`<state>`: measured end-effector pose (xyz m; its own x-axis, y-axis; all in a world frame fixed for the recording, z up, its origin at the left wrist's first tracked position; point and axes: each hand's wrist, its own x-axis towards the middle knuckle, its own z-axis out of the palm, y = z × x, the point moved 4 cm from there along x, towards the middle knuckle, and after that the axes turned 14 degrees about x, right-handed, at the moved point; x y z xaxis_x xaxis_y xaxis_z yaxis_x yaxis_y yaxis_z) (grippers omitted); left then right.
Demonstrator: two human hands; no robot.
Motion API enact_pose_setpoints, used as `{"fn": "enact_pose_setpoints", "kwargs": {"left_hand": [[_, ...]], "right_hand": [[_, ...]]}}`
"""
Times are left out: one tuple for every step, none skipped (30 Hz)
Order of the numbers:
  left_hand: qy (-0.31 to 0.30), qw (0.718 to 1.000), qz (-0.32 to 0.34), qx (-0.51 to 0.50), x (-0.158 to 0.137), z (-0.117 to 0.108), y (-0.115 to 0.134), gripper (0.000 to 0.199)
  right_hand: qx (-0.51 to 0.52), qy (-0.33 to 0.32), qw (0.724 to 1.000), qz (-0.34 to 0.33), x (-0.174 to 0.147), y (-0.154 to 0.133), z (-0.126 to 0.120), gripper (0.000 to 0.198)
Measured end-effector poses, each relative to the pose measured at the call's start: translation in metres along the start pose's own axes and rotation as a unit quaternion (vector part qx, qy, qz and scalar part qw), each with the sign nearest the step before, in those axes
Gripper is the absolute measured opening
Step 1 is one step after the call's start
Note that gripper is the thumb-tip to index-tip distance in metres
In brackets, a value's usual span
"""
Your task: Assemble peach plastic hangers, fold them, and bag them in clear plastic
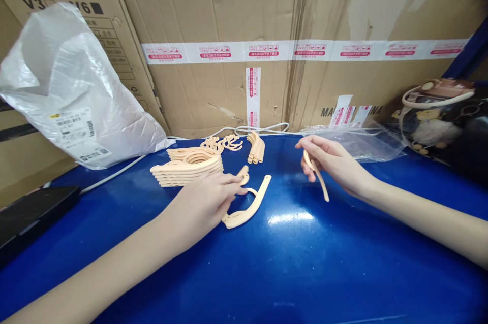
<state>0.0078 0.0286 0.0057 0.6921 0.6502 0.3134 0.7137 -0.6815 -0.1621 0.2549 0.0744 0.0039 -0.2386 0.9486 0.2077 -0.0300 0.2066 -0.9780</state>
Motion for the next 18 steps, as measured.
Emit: {"fn": "enact_pose_setpoints", "kwargs": {"left_hand": [[-0.005, 1.000, -0.004, 0.005, 0.000, 0.000, -0.001, 0.037], [-0.011, 1.000, -0.011, 0.009, 0.000, 0.001, -0.002, 0.038], [-0.015, 1.000, -0.018, 0.017, 0.001, 0.002, -0.002, 0.036], [-0.010, 0.999, -0.025, 0.032, 0.001, 0.002, -0.001, 0.033], [0.001, 0.998, -0.030, 0.055, 0.001, 0.001, 0.000, 0.028], [0.014, 0.996, -0.036, 0.085, 0.001, 0.001, 0.002, 0.024], [0.027, 0.991, -0.044, 0.121, 0.001, 0.001, 0.003, 0.022], [0.034, 0.985, -0.055, 0.158, 0.001, 0.001, 0.004, 0.022], [0.032, 0.979, -0.068, 0.190, 0.000, 0.001, 0.005, 0.025], [0.025, 0.973, -0.083, 0.215, -0.001, 0.001, 0.005, 0.029], [0.013, 0.969, -0.096, 0.229, -0.002, 0.002, 0.005, 0.034], [0.002, 0.967, -0.104, 0.232, -0.002, 0.002, 0.006, 0.037], [-0.010, 0.968, -0.105, 0.226, -0.002, 0.002, 0.007, 0.037], [-0.018, 0.972, -0.102, 0.212, -0.001, 0.003, 0.008, 0.035], [-0.024, 0.976, -0.097, 0.192, 0.000, 0.003, 0.009, 0.032], [-0.025, 0.981, -0.092, 0.171, 0.001, 0.003, 0.010, 0.028], [-0.024, 0.984, -0.090, 0.149, 0.003, 0.004, 0.011, 0.025], [-0.021, 0.987, -0.094, 0.130, 0.004, 0.004, 0.012, 0.023]], "right_hand": [[-0.029, -0.028, 0.999, -0.004, -0.001, 0.000, 0.003, 0.032], [-0.067, -0.058, 0.996, -0.014, -0.003, 0.000, 0.007, 0.034], [-0.113, -0.086, 0.989, -0.029, -0.006, -0.001, 0.011, 0.036], [-0.164, -0.109, 0.979, -0.045, -0.008, -0.002, 0.014, 0.037], [-0.216, -0.125, 0.966, -0.061, -0.011, -0.002, 0.017, 0.038], [-0.263, -0.136, 0.952, -0.075, -0.013, -0.001, 0.019, 0.038], [-0.304, -0.144, 0.937, -0.090, -0.015, -0.001, 0.021, 0.038], [-0.336, -0.153, 0.923, -0.109, -0.017, 0.000, 0.022, 0.039], [-0.361, -0.164, 0.909, -0.128, -0.019, 0.000, 0.024, 0.040], [-0.382, -0.174, 0.896, -0.146, -0.020, 0.000, 0.026, 0.039], [-0.400, -0.181, 0.884, -0.159, -0.020, 0.001, 0.028, 0.039], [-0.417, -0.183, 0.875, -0.165, -0.021, 0.001, 0.029, 0.039], [-0.433, -0.180, 0.867, -0.166, -0.021, 0.002, 0.030, 0.038], [-0.446, -0.172, 0.863, -0.164, -0.021, 0.002, 0.030, 0.038], [-0.455, -0.163, 0.860, -0.160, -0.021, 0.002, 0.031, 0.037], [-0.463, -0.157, 0.858, -0.157, -0.021, 0.002, 0.031, 0.036], [-0.470, -0.153, 0.856, -0.152, -0.021, 0.003, 0.033, 0.036], [-0.477, -0.155, 0.853, -0.146, -0.021, 0.003, 0.034, 0.036]]}}
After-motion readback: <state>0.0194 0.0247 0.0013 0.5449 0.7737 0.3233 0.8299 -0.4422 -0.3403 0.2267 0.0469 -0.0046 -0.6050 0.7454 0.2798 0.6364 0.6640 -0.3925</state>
